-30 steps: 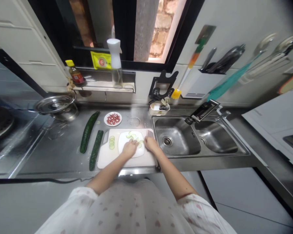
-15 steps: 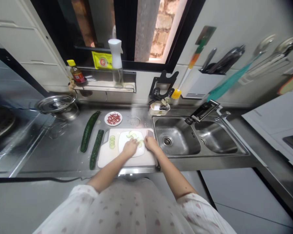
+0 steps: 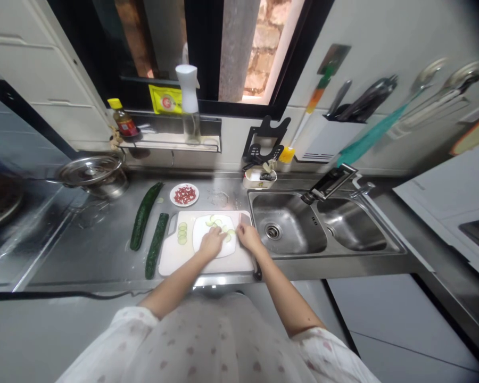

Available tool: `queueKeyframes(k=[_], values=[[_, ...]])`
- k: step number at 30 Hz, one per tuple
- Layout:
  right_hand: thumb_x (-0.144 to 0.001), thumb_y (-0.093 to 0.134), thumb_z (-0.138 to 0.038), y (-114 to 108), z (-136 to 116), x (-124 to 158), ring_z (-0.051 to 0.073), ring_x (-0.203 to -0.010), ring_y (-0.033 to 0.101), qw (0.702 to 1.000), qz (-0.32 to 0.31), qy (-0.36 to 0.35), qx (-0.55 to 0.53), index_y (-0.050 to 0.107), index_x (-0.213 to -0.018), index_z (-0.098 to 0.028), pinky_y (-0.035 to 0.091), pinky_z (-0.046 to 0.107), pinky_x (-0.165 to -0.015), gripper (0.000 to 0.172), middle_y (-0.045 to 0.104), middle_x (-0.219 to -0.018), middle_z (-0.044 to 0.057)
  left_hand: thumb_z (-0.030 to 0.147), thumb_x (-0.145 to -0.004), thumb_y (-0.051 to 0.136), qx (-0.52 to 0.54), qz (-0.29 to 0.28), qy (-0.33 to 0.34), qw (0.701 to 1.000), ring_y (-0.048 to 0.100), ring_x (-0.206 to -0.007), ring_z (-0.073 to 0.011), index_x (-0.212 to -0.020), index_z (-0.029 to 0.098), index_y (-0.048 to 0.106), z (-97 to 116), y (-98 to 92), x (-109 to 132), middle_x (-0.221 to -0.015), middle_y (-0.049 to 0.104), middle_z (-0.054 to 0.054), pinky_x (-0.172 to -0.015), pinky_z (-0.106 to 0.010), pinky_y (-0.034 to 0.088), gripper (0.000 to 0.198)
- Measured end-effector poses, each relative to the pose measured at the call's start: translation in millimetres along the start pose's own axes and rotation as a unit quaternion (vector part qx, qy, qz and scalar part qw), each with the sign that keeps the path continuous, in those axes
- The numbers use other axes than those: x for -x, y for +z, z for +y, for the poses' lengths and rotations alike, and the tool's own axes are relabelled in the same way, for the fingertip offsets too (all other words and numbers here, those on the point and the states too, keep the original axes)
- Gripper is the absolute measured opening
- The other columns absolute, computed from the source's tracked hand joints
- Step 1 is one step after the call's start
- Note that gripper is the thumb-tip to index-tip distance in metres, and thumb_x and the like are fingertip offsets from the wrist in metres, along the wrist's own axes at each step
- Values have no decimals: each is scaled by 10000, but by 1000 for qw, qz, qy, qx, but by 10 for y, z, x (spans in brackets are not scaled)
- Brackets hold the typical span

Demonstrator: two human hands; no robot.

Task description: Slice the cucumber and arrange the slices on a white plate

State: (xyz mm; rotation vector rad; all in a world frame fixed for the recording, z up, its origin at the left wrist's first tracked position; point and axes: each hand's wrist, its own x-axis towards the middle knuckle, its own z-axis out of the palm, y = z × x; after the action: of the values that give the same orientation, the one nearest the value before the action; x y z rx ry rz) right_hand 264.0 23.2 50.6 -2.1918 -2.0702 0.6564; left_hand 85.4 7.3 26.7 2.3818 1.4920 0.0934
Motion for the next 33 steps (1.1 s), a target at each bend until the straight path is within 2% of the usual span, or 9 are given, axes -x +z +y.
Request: queueKeyframes(k=[5, 11, 16, 22, 28, 33], values=[[-951, 390, -307, 38, 53, 50, 176, -869, 619, 1000, 15, -3, -24, 588, -1216, -155, 375, 221, -704, 364, 703, -959, 94, 219, -950, 360, -9, 1, 6, 1000, 437, -1111, -221, -1228, 283, 603, -3, -1, -22, -1131, 513, -87, -923, -346, 443, 375], [-946, 403, -286, 45, 92, 95, 170, -847, 624, 999, 27, -1, -32, 620, -1148, -156, 377, 213, -709, 324, 708, -914, 83, 199, -940, 360, -19, -2, 10, 1000, 448, -1095, -232, -1200, 258, 622, 6, -10, -33, -1090, 519, -97, -870, -333, 450, 374], [-939, 419, -291, 33, 47, 117, 170, -870, 621, 1000, 8, 7, -21, 622, -1138, -163, 375, 211, -706, 312, 704, -954, 88, 164, -922, 371, -13, -11, 5, 1000, 451, -1096, -243, -1230, 261, 602, 17, -28, -18, -1087, 536, -98, -851, -334, 442, 396], [-946, 415, -309, 90, -25, 135, 169, -879, 606, 1000, -7, -1, -20, 630, -1092, -161, 365, 216, -721, 299, 697, -971, 94, 157, -914, 383, -30, -3, -4, 1000, 442, -1078, -234, -1268, 265, 559, 29, -8, 72, -1134, 537, -95, -828, -323, 454, 409], [-942, 400, -300, 110, -28, 168, 161, -848, 604, 999, 19, -18, -42, 637, -1026, -185, 360, 215, -708, 277, 695, -934, 64, 155, -912, 384, -14, -3, -5, 1000, 433, -1091, -235, -1252, 256, 567, 61, -30, 136, -1159, 526, -92, -847, -332, 460, 399], [-930, 419, -296, 70, -61, 259, 173, -849, 601, 998, 28, -20, -51, 643, -1069, -197, 374, 217, -725, 282, 696, -944, 72, 168, -889, 437, 31, 34, -28, 999, 435, -1108, -216, -1239, 276, 580, 15, -64, 284, -1193, 527, -63, -905, -320, 447, 393]])
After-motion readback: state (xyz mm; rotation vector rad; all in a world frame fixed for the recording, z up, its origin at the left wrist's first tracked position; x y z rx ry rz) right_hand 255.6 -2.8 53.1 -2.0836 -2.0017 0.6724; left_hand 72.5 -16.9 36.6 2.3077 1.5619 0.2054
